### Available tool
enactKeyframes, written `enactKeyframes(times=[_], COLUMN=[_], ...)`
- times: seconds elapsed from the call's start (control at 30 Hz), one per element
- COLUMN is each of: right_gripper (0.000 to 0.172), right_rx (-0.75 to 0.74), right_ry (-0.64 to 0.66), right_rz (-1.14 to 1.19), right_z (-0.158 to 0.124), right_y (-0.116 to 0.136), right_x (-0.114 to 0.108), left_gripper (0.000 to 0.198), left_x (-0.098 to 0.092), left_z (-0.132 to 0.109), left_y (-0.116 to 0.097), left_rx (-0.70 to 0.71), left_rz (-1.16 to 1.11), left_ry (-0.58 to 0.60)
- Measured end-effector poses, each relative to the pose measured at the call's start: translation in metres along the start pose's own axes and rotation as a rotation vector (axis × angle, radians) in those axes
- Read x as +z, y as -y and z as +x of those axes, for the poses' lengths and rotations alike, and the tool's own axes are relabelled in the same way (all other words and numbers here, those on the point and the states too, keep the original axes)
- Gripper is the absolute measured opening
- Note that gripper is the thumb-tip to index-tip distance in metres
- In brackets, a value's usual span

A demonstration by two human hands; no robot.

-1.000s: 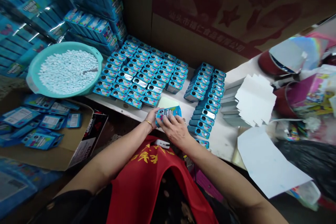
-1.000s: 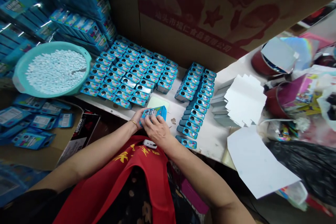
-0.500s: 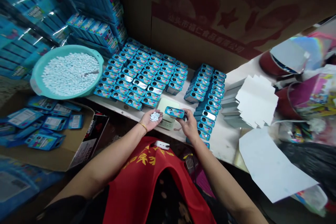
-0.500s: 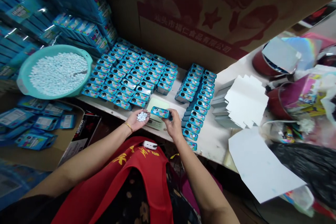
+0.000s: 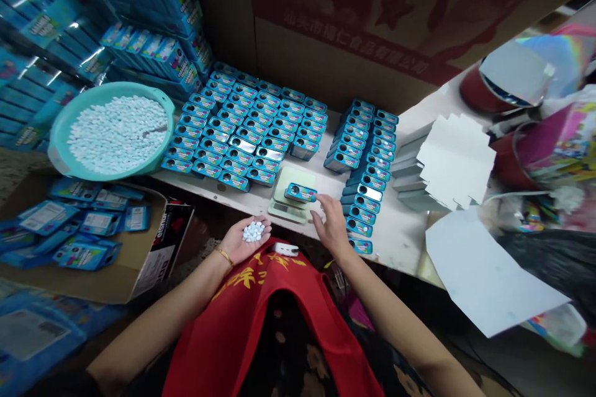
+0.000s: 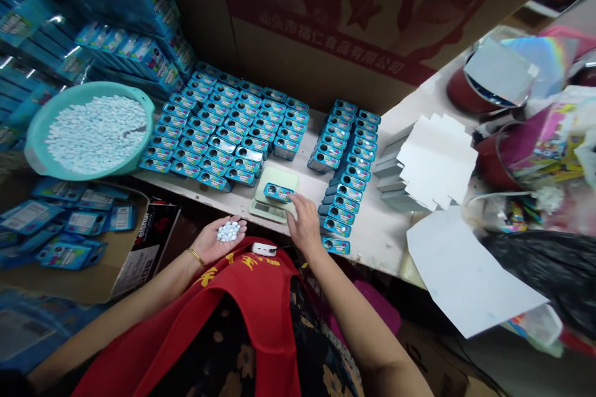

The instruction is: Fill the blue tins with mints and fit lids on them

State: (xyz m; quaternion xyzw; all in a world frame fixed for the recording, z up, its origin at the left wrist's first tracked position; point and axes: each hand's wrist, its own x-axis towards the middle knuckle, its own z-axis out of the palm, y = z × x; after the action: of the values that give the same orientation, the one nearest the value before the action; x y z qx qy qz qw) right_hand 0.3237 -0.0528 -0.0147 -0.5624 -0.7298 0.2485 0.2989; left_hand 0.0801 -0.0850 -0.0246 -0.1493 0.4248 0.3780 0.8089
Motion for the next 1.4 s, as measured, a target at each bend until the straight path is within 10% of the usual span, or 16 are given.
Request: enactKeyframes(times=[0.2,0.53,1.4], right_gripper=[0.017,0.030,0.049], right_rx=[-0.040,0.221,-0.001], right_ry=[0.015,-0.244,0.071], right_rz=[0.046,0.093,-0.102], right_z=[-0.029,-0.007,0.030], right_y=[0.024,-0.005,-0.014], right_x=[0.004,-0.002,0.018], left_gripper=[0.018,0.016,0.017], left_x=[-0.007,-0.017,0.001], left_z=[-0.007,-0.009,0.003], left_y=[0.002,-0.001,-0.011], left_rx=[-0.017,0.008,0.057], left_rz=[0.010,-0.031,-0.044], left_ry=[-0.060,-0.094,-0.041])
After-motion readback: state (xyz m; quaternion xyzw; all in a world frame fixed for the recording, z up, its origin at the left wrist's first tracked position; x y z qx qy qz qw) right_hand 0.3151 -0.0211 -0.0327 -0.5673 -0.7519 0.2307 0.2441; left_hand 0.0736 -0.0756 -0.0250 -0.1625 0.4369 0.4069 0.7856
